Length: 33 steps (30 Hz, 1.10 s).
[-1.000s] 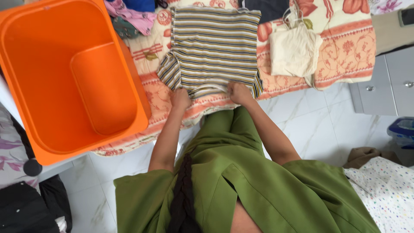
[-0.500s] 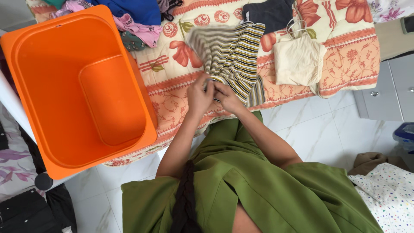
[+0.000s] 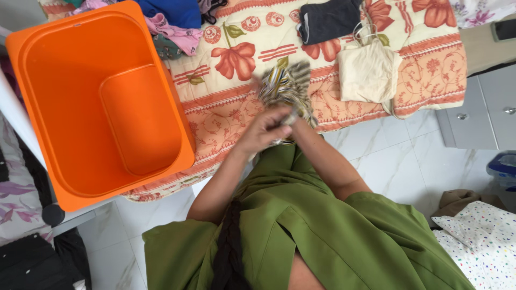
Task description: The person empties an orange bin of clothes onto a bed, then folds several items one by one, including a white top, striped shorts, a green top, and a blue top. The folded items are placed in a neat pile on the bed.
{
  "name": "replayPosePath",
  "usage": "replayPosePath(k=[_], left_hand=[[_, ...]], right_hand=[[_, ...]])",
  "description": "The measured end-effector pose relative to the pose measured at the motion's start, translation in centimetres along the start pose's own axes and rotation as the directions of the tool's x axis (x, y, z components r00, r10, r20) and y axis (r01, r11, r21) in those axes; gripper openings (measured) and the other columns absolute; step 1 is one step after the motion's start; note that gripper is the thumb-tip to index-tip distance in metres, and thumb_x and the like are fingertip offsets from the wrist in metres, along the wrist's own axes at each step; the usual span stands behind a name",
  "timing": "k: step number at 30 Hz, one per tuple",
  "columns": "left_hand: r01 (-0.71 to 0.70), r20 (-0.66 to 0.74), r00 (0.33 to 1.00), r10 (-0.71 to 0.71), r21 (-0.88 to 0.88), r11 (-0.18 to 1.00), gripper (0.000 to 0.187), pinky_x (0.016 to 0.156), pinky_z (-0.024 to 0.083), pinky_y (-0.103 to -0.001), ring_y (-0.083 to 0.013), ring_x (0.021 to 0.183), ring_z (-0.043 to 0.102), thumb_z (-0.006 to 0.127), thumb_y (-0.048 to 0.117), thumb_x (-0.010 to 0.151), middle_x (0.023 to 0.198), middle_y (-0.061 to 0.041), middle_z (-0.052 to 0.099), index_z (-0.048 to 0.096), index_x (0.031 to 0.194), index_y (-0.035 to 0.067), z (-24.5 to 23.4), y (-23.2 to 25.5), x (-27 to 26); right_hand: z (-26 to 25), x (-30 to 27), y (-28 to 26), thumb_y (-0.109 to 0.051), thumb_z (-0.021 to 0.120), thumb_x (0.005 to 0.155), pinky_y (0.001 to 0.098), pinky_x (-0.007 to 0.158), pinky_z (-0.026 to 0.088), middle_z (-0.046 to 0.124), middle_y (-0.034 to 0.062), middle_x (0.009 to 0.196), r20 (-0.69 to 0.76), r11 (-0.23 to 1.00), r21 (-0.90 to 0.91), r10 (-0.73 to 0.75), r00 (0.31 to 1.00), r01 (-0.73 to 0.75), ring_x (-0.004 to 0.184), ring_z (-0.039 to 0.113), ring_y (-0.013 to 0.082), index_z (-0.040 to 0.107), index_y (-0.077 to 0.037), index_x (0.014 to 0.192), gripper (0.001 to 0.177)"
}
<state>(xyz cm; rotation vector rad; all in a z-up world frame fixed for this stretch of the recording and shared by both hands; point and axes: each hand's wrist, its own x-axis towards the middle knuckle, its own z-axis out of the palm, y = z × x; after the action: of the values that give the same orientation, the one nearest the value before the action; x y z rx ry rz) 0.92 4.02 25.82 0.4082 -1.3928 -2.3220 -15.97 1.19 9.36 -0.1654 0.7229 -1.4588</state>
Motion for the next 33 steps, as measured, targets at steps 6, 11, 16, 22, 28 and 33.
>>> replayPosePath(k=[6, 11, 16, 22, 28, 33], left_hand=[[-0.134, -0.310, 0.947, 0.083, -0.146, 0.980, 0.087, 0.104, 0.055, -0.034, -0.0164, 0.125, 0.060, 0.077, 0.006, 0.087, 0.138, -0.007, 0.057, 0.025, 0.157, 0.009, -5.7, 1.3, 0.8], [-0.081, -0.124, 0.983, 0.133, 0.358, 0.930, 0.083, 0.099, 0.050, -0.043, -0.0306, 0.117, 0.060, 0.086, 0.006, 0.080, 0.130, -0.018, 0.060, 0.039, 0.148, 0.001, -7.5, -1.7, -1.6], [0.343, -0.476, 0.877, 0.074, 0.726, 0.596, 0.035, 0.094, 0.057, -0.043, -0.0284, 0.105, 0.072, 0.067, 0.004, 0.090, 0.114, -0.014, 0.074, 0.068, 0.125, 0.007, -9.0, -6.8, -0.8], [-0.121, -0.387, 0.909, -0.156, -0.602, 0.789, 0.023, 0.093, 0.059, -0.043, -0.0233, 0.102, 0.073, 0.055, 0.009, 0.098, 0.112, -0.012, 0.075, 0.064, 0.118, 0.002, -10.0, -5.5, -1.2], [-0.047, -0.316, 0.941, -0.117, -0.466, 0.884, 0.037, 0.088, 0.057, -0.042, -0.0191, 0.096, 0.070, 0.060, 0.032, 0.104, 0.110, -0.008, 0.073, 0.065, 0.127, 0.004, -6.3, -0.5, -1.5], [0.137, -0.332, 0.943, -0.001, 0.388, 0.911, 0.042, 0.082, 0.055, -0.033, -0.0168, 0.089, 0.066, 0.060, 0.037, 0.104, 0.101, -0.008, 0.073, 0.070, 0.123, 0.000, 0.8, 0.9, 1.0]], right_hand=[[5.4, -6.2, -1.2, -0.009, 0.050, 0.094, 0.0373, 0.090, 0.061, 0.074, 0.0146, 0.117, -0.021, 0.982, -0.157, 0.106, 0.994, -0.108, 0.099, 0.074, 0.0238, 0.057, 0.001, 0.134, 0.042], [10.8, -12.1, -9.1, 0.003, 0.054, 0.092, 0.0320, 0.088, 0.056, 0.070, 0.0090, 0.114, 0.071, 0.927, -0.318, -0.186, 0.980, 0.199, 0.096, 0.067, 0.0154, 0.056, -0.006, 0.137, 0.046], [11.7, -17.0, -15.1, 0.008, 0.060, 0.105, 0.0263, 0.093, 0.049, 0.064, 0.0049, 0.112, 0.235, 0.676, -0.523, -0.470, 0.851, 0.519, 0.102, 0.061, 0.0106, 0.057, -0.005, 0.116, 0.017], [6.7, -16.1, -19.3, 0.000, 0.059, 0.098, 0.0312, 0.071, 0.052, 0.067, 0.0074, 0.091, -0.077, 0.844, -0.261, -0.501, 0.862, 0.468, 0.079, 0.063, 0.0154, 0.059, -0.007, 0.102, 0.008], [-1.0, -13.8, -15.5, 0.015, 0.062, 0.089, 0.0283, 0.083, 0.051, 0.059, 0.0042, 0.097, -0.143, 0.355, -0.784, -0.902, 0.408, 0.509, 0.088, 0.057, 0.0148, 0.059, -0.003, 0.102, 0.023], [-1.0, -12.4, -3.6, 0.011, 0.049, 0.096, 0.0426, 0.098, 0.055, 0.071, 0.0189, 0.105, 0.352, 0.686, -0.577, -0.281, 0.893, 0.443, 0.101, 0.067, 0.0291, 0.070, 0.003, 0.097, 0.022]])
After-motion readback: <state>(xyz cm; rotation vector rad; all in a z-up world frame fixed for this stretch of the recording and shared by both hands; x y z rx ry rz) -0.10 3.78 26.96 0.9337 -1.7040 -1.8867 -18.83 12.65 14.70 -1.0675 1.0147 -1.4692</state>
